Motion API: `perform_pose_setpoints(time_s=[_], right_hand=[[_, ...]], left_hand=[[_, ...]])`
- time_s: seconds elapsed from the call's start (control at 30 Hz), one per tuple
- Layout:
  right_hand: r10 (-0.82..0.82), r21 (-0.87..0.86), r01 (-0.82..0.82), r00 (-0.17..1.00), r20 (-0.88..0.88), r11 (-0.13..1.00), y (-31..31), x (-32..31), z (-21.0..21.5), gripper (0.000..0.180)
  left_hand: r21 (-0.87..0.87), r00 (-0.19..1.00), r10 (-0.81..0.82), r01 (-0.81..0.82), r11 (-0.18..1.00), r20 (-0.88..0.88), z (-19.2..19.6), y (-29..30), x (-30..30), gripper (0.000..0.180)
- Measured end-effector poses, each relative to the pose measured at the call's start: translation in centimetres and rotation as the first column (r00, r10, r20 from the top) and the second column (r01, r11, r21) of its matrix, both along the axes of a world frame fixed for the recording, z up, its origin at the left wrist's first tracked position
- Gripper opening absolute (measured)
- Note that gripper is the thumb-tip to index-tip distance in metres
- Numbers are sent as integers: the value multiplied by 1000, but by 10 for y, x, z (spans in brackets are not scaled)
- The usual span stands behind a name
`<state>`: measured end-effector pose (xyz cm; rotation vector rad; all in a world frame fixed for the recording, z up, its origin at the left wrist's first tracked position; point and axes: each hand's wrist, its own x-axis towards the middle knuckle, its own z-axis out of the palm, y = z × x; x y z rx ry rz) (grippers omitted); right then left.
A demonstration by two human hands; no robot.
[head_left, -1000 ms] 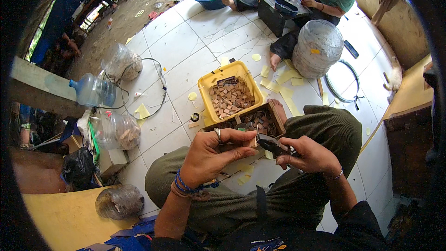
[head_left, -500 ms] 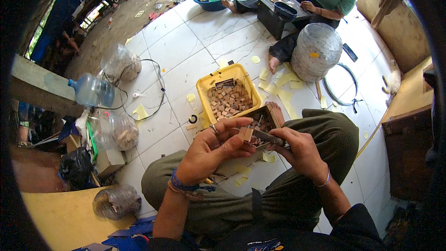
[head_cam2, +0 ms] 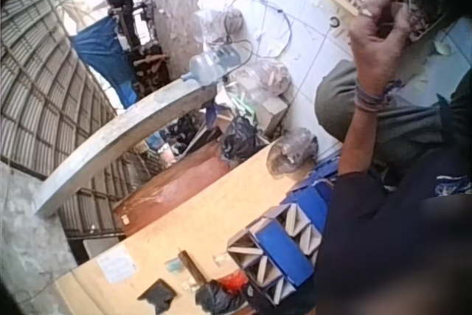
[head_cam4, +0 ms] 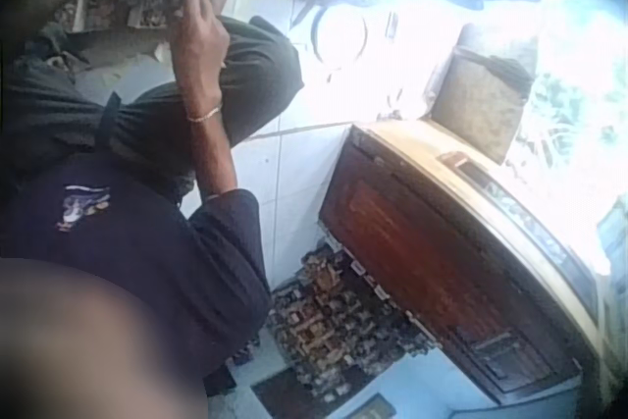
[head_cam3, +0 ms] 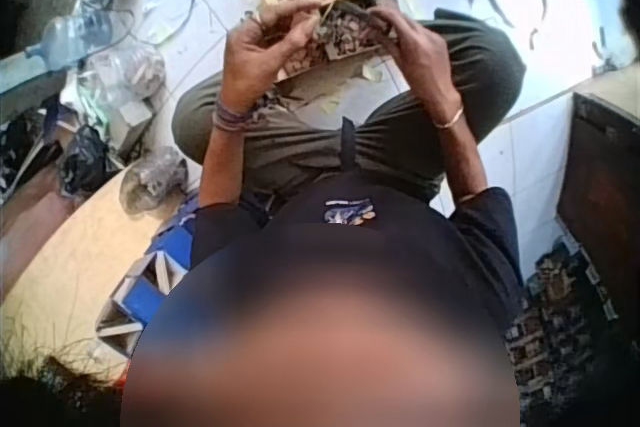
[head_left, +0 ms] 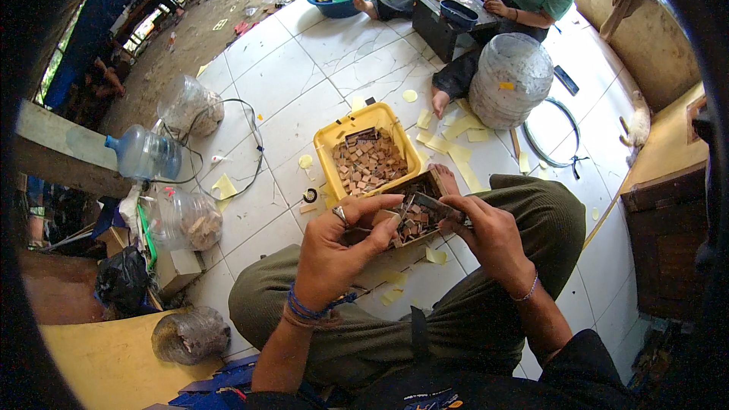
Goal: The person sits on the floor and repeatedly picks small rectangular wood pieces from a yellow bin, trims them with pliers, and places them into a wooden box. The process is repeated continuously with multiple pieces.
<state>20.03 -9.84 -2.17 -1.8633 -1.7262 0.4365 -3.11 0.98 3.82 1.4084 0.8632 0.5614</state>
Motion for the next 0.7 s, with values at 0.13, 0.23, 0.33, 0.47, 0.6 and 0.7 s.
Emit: perform_pose_setpoints(time_s=[0.13, 0.23, 0.33, 0.47, 0.6, 0.7], right_hand=[[-4, -17, 4, 1000, -10, 1000, 1, -2, 1, 40], [-1, -17, 1, 1000, -7, 1000, 2, -3, 1, 39], [0, -26, -1, 1000, -5, 1000, 2, -2, 0, 39], [0, -19, -1, 1000, -7, 1000, 2, -2, -1, 38], [-1, -14, 1, 1000, 1, 1000, 2, -2, -2, 37], [1, -13, -1, 1000, -2, 1000, 1, -2, -2, 37]], left_hand=[[87, 1000, -1, -1, 996, 23, -5, 0, 1, 30], [151, 1000, 1, -4, 989, 16, -7, 0, 0, 30], [202, 1000, -5, 4, 979, 6, -6, 0, -1, 30], [265, 1000, -15, 21, 964, -26, -6, 1, -1, 31], [303, 999, -13, 26, 953, -43, -6, 0, -1, 31], [293, 999, -5, 16, 956, -38, -6, 0, 0, 31]])
